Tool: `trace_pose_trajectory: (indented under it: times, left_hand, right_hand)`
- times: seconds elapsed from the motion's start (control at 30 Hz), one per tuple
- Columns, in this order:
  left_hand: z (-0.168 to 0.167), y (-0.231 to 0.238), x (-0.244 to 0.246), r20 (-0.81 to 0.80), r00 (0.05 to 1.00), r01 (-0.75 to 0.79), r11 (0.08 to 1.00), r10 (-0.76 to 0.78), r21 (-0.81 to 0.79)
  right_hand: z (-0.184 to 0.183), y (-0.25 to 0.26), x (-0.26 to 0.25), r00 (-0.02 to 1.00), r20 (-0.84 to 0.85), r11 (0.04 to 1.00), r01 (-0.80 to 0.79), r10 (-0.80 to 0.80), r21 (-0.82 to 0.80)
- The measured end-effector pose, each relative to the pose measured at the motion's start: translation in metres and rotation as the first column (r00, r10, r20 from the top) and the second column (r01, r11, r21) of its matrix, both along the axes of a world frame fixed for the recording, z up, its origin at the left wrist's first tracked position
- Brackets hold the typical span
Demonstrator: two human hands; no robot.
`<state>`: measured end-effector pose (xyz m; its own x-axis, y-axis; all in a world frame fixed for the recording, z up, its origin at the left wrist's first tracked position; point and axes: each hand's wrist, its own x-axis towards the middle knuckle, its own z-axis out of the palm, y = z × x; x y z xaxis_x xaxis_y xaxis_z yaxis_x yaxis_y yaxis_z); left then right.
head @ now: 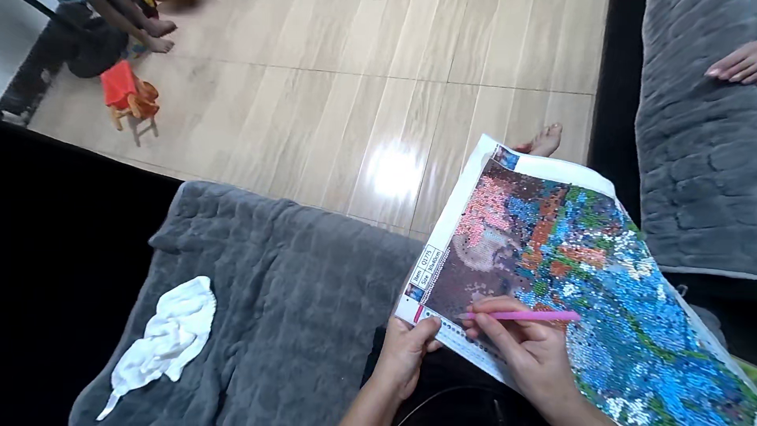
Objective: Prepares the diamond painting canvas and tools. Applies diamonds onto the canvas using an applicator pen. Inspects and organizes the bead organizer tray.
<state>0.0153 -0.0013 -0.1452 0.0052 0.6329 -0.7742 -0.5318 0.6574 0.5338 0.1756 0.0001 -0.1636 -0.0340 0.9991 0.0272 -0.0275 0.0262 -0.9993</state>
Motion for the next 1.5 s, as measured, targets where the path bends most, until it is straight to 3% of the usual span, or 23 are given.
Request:
trace_pose_trajectory:
  times: [0.63, 0.9, 1.5]
  left_hand:
    - [-0.0006, -0.0007, 0.0007, 0.001, 0.999, -0.036, 0.999, 0.036, -0.002]
    - [-0.0002, 0.0026, 0.0049, -0.051, 0.998, -0.023, 1.0, 0.022, -0.015]
    - [-0.0011, 0.0007, 0.0, 0.019, 1.0, -0.021, 1.0, 0.021, -0.006]
  right_hand:
    - [-0.0089, -0.0017, -0.0024, 0.982, 0.169, 0.988, -0.099, 0.079, 0.115]
    - [-0.0079, -0.0018, -0.001, 0.985, 0.154, 0.991, -0.092, 0.077, 0.096]
    - [-0.0109, -0.0064, -0.0001, 0.956, 0.254, 0.967, -0.193, 0.147, 0.167]
